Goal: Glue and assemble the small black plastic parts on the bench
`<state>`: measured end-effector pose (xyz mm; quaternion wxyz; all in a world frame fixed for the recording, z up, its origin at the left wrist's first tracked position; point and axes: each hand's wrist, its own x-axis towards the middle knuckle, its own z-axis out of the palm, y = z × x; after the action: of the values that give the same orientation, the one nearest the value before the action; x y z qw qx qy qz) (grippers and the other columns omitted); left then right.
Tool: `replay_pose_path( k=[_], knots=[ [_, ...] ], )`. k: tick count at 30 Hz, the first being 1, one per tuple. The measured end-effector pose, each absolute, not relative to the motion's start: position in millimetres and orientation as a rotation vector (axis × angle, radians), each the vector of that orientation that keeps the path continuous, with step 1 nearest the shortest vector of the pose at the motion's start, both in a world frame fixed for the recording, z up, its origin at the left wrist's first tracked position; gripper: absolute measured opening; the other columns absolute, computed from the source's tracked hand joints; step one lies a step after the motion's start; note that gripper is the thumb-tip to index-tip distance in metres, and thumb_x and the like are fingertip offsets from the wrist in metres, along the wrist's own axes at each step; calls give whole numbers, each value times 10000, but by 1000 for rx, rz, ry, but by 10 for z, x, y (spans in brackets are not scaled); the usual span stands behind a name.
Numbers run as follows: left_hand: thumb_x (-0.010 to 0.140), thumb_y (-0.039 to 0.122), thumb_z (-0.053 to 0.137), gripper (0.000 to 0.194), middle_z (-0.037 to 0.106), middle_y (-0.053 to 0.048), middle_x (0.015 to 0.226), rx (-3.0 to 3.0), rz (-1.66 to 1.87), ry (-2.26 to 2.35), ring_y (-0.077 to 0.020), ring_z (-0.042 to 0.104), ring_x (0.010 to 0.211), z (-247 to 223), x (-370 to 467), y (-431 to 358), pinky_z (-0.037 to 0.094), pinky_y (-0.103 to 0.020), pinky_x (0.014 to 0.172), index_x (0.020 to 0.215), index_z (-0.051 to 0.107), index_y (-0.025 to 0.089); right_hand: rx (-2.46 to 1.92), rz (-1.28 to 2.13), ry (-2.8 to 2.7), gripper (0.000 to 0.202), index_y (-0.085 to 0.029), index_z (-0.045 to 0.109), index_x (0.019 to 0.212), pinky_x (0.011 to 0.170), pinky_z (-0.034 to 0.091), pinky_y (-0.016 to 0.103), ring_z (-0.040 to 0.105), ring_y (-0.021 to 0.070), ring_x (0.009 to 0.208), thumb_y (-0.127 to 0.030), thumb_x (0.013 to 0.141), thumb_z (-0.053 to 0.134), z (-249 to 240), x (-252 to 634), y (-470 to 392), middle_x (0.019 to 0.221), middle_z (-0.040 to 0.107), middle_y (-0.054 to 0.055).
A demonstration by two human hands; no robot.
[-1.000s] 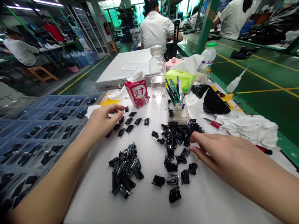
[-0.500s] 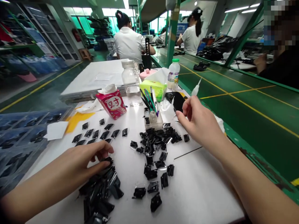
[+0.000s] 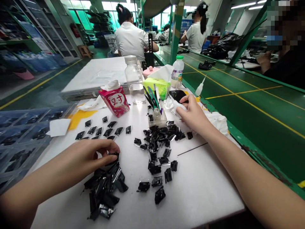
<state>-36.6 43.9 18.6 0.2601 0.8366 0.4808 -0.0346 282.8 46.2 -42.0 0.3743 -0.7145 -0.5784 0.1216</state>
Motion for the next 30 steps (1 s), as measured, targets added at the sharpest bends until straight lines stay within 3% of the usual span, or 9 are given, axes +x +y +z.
replay_pose_path(
  k=[5,9,13,18,23,27,30],
  knots=[
    [841,461,549,262,719,-29,829,2263,-34,1347,-256,629,725,187,-380,491,414,-308,615,931,722,286,-1989,412,-1497,125,-226,542,866,464,349,271,498,146,448,-320,786,565,-361,2830,487,583,557,-27],
    [833,531,540,341,712,-29,791,2244,44,1428,-254,618,670,227,-377,500,397,-315,576,992,733,298,-2049,507,-1508,116,-224,570,837,447,353,255,516,146,439,-322,775,581,-293,2847,422,538,562,-30],
    [832,500,557,357,710,-29,786,2120,67,1447,-235,657,650,235,-384,493,439,-314,583,1051,698,256,-2068,563,-1464,165,-223,583,858,391,324,246,488,144,387,-371,789,566,-190,2903,300,479,519,-37],
    [833,442,556,263,712,-20,766,2064,12,1389,-234,687,689,218,-412,484,492,-307,620,957,677,245,-2050,513,-1456,242,-230,571,977,399,330,254,482,146,392,-415,839,499,-220,2904,349,491,511,-49],
    [836,518,544,317,734,-25,814,2159,1,1369,-242,669,723,255,-421,488,463,-289,597,893,725,264,-2077,381,-1571,102,-221,629,776,513,388,288,580,183,506,-317,760,596,-217,2866,332,537,595,-16],
    [883,487,505,328,739,-58,879,2255,101,1408,-268,655,786,252,-425,480,476,-334,667,893,725,244,-2009,267,-1582,195,-271,640,930,508,409,312,582,196,460,-414,817,570,-64,2798,90,505,591,-41],
    [885,393,531,259,717,-79,995,2303,246,1379,-280,644,882,220,-428,458,496,-381,758,983,704,226,-1810,37,-1570,250,-289,612,1005,497,423,319,585,188,464,-470,836,582,27,2690,-87,606,634,-31]
  ],
)
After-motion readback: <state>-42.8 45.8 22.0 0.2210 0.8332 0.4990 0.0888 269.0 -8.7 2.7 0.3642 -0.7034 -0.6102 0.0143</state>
